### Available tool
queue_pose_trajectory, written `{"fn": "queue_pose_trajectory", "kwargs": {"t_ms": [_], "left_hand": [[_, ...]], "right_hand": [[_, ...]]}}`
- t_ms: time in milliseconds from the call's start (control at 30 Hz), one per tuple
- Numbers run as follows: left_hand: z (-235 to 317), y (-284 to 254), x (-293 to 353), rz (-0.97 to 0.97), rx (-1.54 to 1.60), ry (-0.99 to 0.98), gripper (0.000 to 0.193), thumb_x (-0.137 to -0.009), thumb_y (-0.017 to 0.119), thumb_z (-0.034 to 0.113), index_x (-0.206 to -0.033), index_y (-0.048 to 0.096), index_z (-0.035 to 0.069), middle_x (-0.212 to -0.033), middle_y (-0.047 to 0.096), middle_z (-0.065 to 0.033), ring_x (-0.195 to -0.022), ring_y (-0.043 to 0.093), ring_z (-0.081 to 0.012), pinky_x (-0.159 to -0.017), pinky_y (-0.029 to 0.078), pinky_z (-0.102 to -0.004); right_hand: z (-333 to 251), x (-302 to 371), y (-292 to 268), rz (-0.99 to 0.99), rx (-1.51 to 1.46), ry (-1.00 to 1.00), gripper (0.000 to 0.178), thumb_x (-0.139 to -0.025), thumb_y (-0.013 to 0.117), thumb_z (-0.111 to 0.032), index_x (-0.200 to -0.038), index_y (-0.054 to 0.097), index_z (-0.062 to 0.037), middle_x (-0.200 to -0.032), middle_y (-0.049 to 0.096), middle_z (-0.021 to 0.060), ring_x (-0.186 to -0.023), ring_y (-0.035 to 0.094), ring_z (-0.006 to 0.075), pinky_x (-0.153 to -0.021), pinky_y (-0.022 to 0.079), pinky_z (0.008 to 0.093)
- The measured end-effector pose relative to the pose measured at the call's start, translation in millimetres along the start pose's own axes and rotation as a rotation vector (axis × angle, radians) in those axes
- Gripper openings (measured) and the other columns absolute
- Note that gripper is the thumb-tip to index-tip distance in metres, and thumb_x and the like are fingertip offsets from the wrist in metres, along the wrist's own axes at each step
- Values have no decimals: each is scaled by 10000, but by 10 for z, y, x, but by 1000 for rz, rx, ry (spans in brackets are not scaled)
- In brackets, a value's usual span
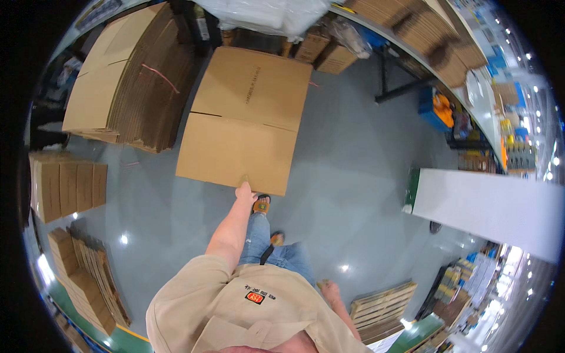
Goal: The person assembles flat cardboard sheets into boxes using a handheld tape dispenser. They fold the flaps, apply tape to seal seams, and stack the finished boxes. Later, they place small white packets into a divided cardboard tray.
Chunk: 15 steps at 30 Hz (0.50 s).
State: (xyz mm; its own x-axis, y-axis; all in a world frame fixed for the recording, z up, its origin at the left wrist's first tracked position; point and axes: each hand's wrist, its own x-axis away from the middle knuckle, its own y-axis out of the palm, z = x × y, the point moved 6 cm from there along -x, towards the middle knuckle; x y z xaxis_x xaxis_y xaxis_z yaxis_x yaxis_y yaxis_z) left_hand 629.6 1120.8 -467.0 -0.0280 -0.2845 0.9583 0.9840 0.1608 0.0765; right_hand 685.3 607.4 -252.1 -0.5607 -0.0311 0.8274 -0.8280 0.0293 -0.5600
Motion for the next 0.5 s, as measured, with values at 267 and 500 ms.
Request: {"fn": "queue_pose_trajectory", "kwargs": {"t_ms": [267, 500], "left_hand": [[748, -575, 1629, 164, -111, 744, 376, -992, 639, 337, -1060, 558, -24, -978, 657, -120, -934, 628, -235, -797, 523, -378], [543, -406, 3576, 150, -264, 289, 373, -1008, 620, 379, -1156, 603, 36, -873, 672, -38, -697, 627, -115, -551, 494, -283]], "right_hand": [[-1870, -1756, -2702, 123, 265, -404, 467, -910, 644, -437, -1066, 667, 2, -879, 719, 160, -773, 674, 304, -684, 525, 448], [-4515, -2277, -4225, -218, -746, -595, 582, -974, 617, -438, -1419, 454, -101, -1290, 583, 90, -1021, 648, 248, -825, 559, 433]]}}
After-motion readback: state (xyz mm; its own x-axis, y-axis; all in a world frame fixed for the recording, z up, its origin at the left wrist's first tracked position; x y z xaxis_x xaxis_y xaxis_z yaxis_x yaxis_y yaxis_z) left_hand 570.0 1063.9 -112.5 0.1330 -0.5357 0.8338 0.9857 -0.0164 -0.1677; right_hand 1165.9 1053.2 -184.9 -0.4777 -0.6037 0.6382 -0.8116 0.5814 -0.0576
